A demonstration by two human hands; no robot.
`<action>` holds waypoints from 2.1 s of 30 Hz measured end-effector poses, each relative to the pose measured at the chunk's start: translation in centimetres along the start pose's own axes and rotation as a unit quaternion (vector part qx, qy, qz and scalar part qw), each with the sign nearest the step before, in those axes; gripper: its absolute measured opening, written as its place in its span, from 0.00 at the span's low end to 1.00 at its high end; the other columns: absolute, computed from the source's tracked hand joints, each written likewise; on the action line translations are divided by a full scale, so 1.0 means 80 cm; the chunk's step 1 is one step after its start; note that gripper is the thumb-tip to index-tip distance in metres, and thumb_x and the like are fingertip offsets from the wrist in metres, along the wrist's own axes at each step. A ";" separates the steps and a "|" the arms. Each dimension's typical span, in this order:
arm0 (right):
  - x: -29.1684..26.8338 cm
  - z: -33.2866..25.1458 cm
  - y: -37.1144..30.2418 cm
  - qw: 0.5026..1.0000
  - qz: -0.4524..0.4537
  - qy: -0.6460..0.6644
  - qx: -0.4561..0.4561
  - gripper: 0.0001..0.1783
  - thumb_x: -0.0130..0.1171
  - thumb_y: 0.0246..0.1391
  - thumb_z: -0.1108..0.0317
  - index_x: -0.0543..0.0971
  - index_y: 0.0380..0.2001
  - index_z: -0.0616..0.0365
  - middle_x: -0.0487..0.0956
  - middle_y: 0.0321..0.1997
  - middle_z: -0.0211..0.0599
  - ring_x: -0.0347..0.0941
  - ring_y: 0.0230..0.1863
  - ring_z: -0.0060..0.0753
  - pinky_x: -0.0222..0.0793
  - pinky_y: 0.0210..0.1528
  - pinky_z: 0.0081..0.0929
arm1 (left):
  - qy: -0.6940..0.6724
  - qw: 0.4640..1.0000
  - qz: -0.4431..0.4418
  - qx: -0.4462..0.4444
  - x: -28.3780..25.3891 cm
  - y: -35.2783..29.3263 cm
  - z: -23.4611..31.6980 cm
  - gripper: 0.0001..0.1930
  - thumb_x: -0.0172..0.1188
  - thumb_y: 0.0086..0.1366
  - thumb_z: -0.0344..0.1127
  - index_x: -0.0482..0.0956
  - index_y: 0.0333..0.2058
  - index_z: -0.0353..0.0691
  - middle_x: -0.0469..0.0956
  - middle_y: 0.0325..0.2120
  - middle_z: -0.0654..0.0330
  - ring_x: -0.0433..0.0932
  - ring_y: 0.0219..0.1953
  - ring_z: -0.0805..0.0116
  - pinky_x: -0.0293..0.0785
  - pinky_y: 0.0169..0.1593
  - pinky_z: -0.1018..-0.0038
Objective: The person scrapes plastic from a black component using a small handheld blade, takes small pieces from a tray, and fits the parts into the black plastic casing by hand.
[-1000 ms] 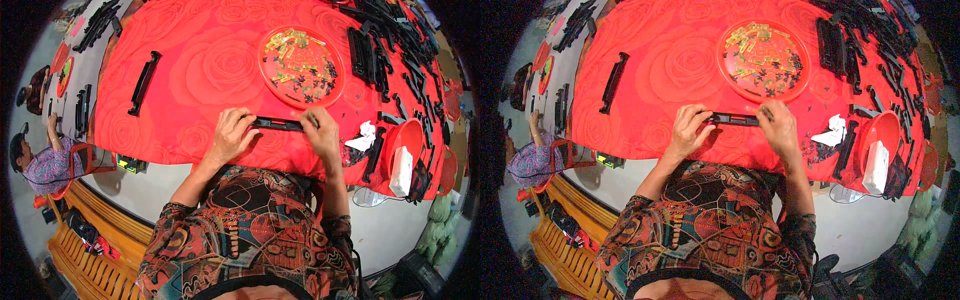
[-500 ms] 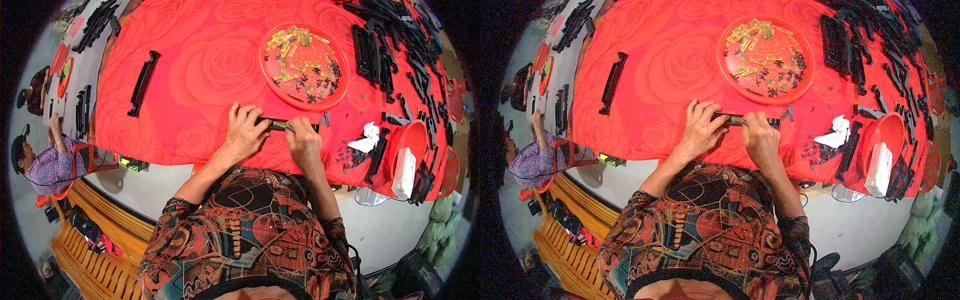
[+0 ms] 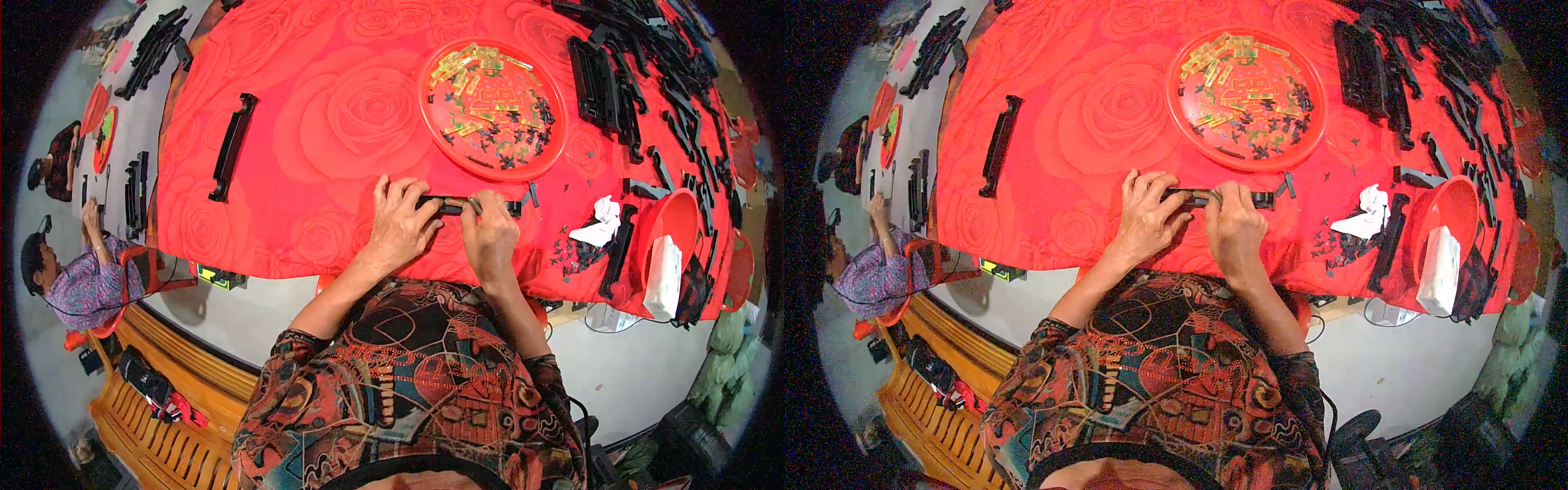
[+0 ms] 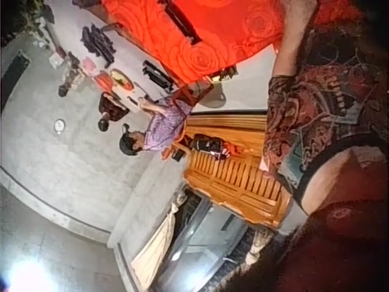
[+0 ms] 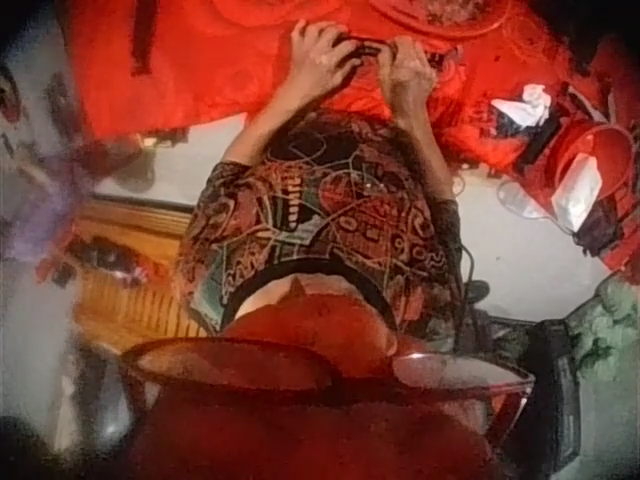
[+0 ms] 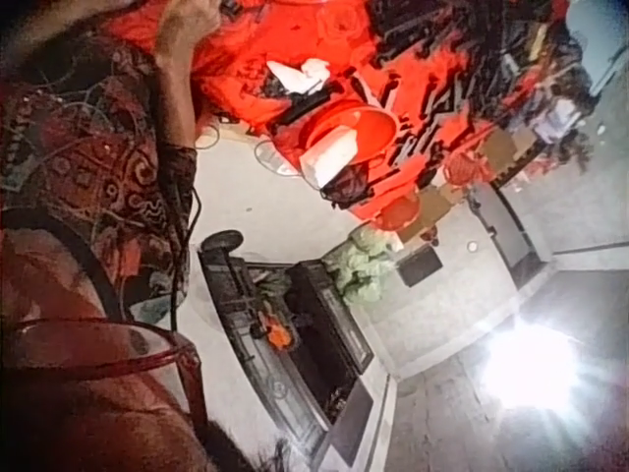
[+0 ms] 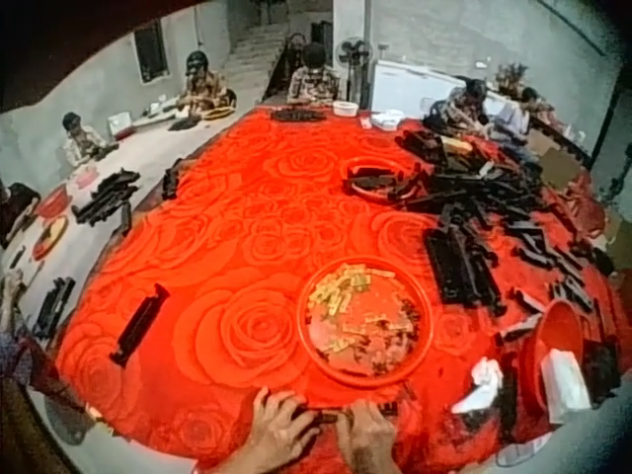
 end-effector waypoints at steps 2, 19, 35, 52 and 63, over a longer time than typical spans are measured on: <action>0.004 0.004 -0.004 1.000 0.019 0.006 0.011 0.04 0.55 0.49 0.72 0.70 0.28 0.57 0.72 0.28 0.43 0.72 0.25 0.50 0.66 0.23 0.41 | 0.001 1.000 0.000 0.003 0.000 0.001 0.000 0.17 0.67 0.45 0.38 0.77 0.37 0.44 0.69 0.42 0.58 0.64 0.51 0.57 0.49 0.57 0.46; 0.016 0.005 -0.035 0.988 -0.068 -0.115 -0.079 0.21 0.59 0.45 0.70 0.71 0.45 0.60 0.69 0.46 0.40 0.76 0.29 0.42 0.74 0.26 0.33 | 0.035 0.999 0.035 0.018 -0.001 -0.003 0.009 0.17 0.65 0.47 0.37 0.77 0.39 0.47 0.70 0.41 0.59 0.67 0.48 0.58 0.52 0.58 0.48; 0.012 0.003 -0.027 0.983 -0.117 -0.116 -0.084 0.22 0.55 0.46 0.71 0.70 0.48 0.57 0.69 0.39 0.41 0.75 0.23 0.41 0.71 0.20 0.35 | 0.049 0.994 0.001 0.096 0.012 0.011 0.006 0.11 0.56 0.51 0.32 0.77 0.35 0.43 0.71 0.38 0.58 0.69 0.44 0.60 0.61 0.51 0.57; -0.041 0.042 0.021 0.796 0.031 0.586 0.149 0.19 0.43 0.58 0.60 0.75 0.32 0.67 0.65 0.20 0.28 0.60 0.22 0.20 0.57 0.27 0.21 | 0.030 0.994 0.011 0.101 0.013 0.012 0.009 0.11 0.55 0.52 0.31 0.77 0.36 0.41 0.72 0.37 0.57 0.69 0.38 0.60 0.67 0.38 0.66; 0.031 0.032 0.031 0.713 0.046 0.684 0.148 0.29 0.32 0.63 0.55 0.75 0.24 0.69 0.50 0.08 0.18 0.45 0.09 0.16 0.48 0.15 0.19 | 0.034 0.995 -0.008 0.094 0.010 0.013 0.010 0.12 0.57 0.49 0.28 0.79 0.35 0.40 0.73 0.37 0.57 0.70 0.40 0.59 0.67 0.38 0.65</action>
Point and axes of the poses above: each hand's wrist, its own y-axis towards the middle knuckle, its own x-axis out of the palm, z = x × y, the point moved 5 cm from there along y, towards the middle knuckle
